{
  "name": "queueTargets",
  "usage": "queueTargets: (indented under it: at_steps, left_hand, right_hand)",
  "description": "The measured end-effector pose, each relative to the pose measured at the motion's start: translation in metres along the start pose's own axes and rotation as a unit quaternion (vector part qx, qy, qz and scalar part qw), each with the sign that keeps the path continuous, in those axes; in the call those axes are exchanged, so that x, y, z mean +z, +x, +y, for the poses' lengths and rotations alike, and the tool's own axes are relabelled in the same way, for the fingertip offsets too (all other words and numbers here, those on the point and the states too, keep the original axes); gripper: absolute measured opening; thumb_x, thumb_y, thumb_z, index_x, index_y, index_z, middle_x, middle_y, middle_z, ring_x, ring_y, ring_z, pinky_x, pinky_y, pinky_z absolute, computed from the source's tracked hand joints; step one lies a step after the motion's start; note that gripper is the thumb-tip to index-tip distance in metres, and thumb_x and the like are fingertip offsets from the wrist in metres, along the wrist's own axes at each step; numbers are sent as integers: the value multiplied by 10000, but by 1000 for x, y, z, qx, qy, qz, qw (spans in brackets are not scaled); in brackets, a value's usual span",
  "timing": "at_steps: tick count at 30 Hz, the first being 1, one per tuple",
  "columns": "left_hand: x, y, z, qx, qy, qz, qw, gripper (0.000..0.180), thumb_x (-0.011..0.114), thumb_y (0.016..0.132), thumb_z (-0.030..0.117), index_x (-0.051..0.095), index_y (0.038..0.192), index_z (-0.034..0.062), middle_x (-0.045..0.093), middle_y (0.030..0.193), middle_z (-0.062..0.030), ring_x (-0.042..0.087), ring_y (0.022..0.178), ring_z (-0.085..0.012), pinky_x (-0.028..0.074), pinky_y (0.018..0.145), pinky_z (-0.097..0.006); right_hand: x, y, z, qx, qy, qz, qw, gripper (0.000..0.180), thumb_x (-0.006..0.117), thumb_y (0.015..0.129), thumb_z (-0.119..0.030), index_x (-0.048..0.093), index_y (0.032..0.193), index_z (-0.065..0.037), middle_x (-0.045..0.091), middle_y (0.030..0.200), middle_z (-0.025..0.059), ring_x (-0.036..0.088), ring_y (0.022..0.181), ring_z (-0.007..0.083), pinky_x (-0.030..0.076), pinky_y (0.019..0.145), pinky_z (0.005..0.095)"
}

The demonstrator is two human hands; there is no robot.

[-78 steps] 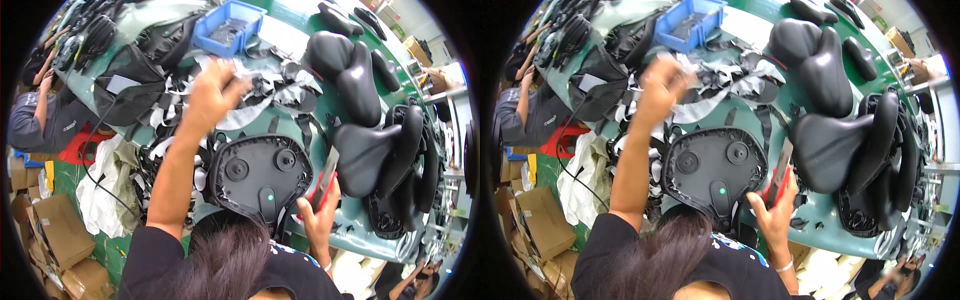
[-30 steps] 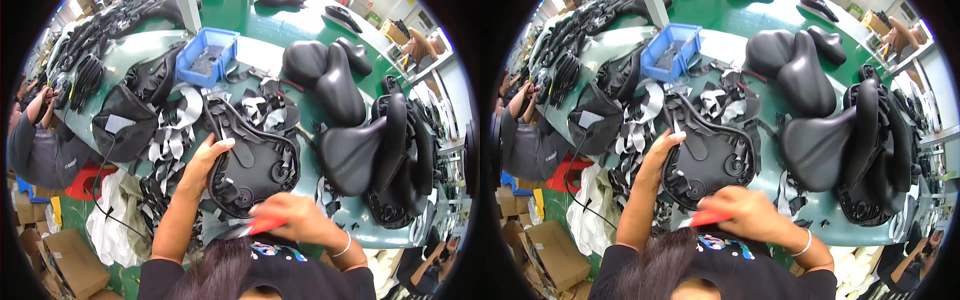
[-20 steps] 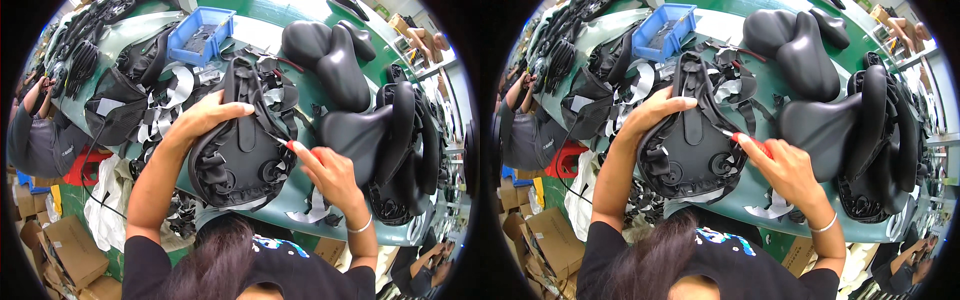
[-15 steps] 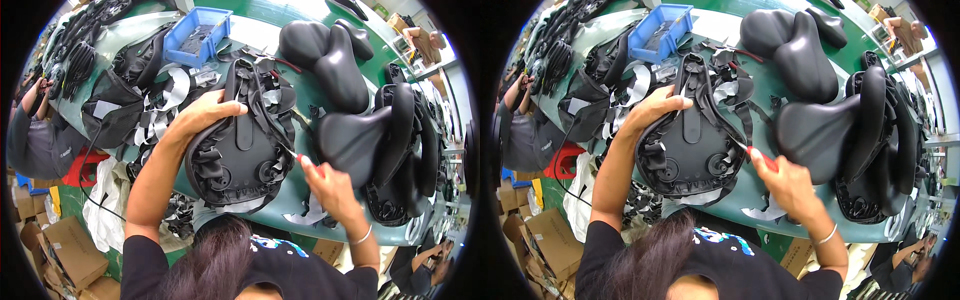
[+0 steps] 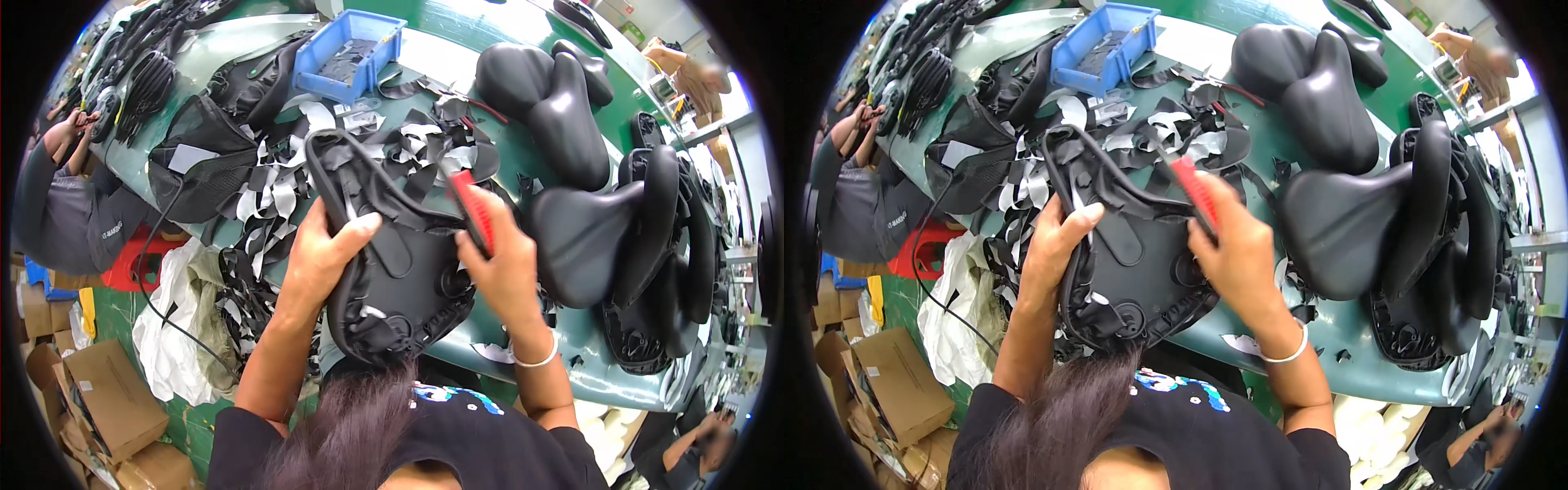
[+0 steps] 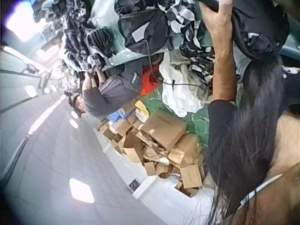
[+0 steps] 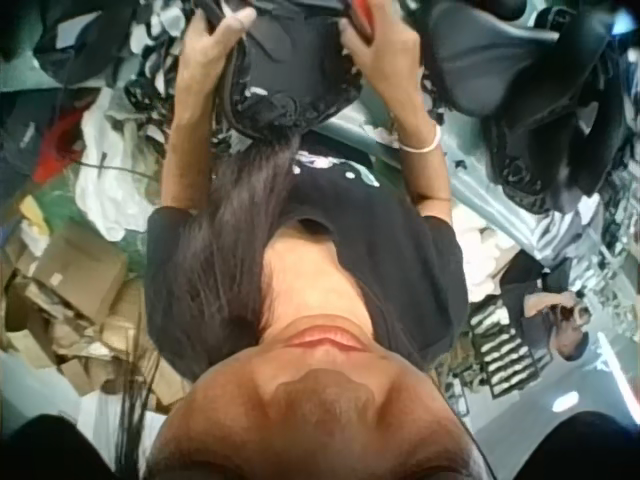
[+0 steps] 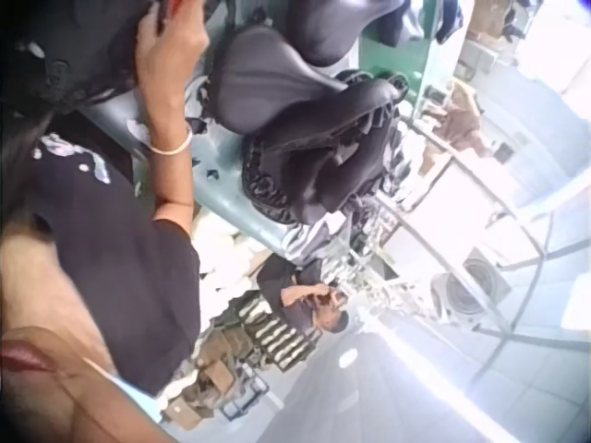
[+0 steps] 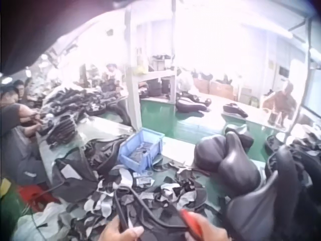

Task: The person uses red-handled scissors to trim excess black fabric from the underside of a black plastic component, likely a bicycle seat base. They repeatedly cut small strips of material and pull away loose pieces, working around the circular perimeter of the object on a green workbench.

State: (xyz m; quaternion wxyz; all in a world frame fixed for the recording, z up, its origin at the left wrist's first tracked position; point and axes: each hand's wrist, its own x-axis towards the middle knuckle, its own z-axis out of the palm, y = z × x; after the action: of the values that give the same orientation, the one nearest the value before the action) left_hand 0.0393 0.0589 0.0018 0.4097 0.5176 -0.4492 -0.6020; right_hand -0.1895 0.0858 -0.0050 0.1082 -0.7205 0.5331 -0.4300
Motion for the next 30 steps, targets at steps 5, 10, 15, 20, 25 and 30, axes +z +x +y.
queueTargets:
  at_steps: [5, 10, 15, 20, 25, 30]
  left_hand:
    - [-14, 7, -36, 286, 438, 221, 823, 455, 765, 747, 190, 515, 1088, 21, 582, 956, -135, 567, 840, -282, 440, 792, -394]
    - [61, 25, -4, 385, 509, -84, 765, 283, 712, 740, 302, 624, 849, 56, 583, 758, -90, 576, 761, -261, 415, 748, -396]
    - [47, 46, -16, 361, 421, -222, 802, 208, 654, 761, 240, 593, 648, 76, 491, 595, -73, 496, 680, -221, 346, 700, -368]
    - [52, 49, -2, 268, 312, -231, 882, 268, 615, 802, 206, 550, 589, 57, 477, 563, -63, 448, 640, -197, 333, 688, -353]
    - [36, 47, 6, 97, -85, -108, 986, 159, 578, 824, 154, 653, 765, 27, 699, 878, -69, 575, 721, -145, 449, 758, -303]
    - [10, 55, 3, 207, -597, -255, 732, 229, 498, 976, 281, 584, 899, 84, 606, 805, -51, 596, 900, -243, 422, 900, -394]
  right_hand:
    - [-30, 13, 19, 298, 282, 48, 911, 365, 636, 794, -21, 557, 1150, -24, 565, 796, -17, 490, 598, 35, 412, 522, 191]
    - [-23, 11, -31, 196, 216, -131, 947, 467, 702, 769, -75, 523, 1195, -12, 629, 943, 120, 617, 851, 208, 472, 812, 303]
    - [-67, -21, 15, 31, 5, -164, 986, 591, 715, 789, -91, 495, 1337, -83, 632, 992, 133, 637, 757, 251, 510, 712, 357]
    - [-66, -17, 12, -57, -201, -247, 946, 630, 721, 767, -169, 514, 1356, -254, 444, 579, 25, 473, 462, 187, 386, 432, 339]
    - [-70, -75, -27, 76, -214, -244, 943, 612, 706, 802, -180, 491, 1374, -220, 460, 581, 58, 497, 448, 226, 377, 416, 367]
    - [-56, -101, -60, 225, -83, -198, 950, 578, 661, 843, -111, 434, 1367, -23, 683, 1030, 146, 663, 674, 291, 489, 558, 379]
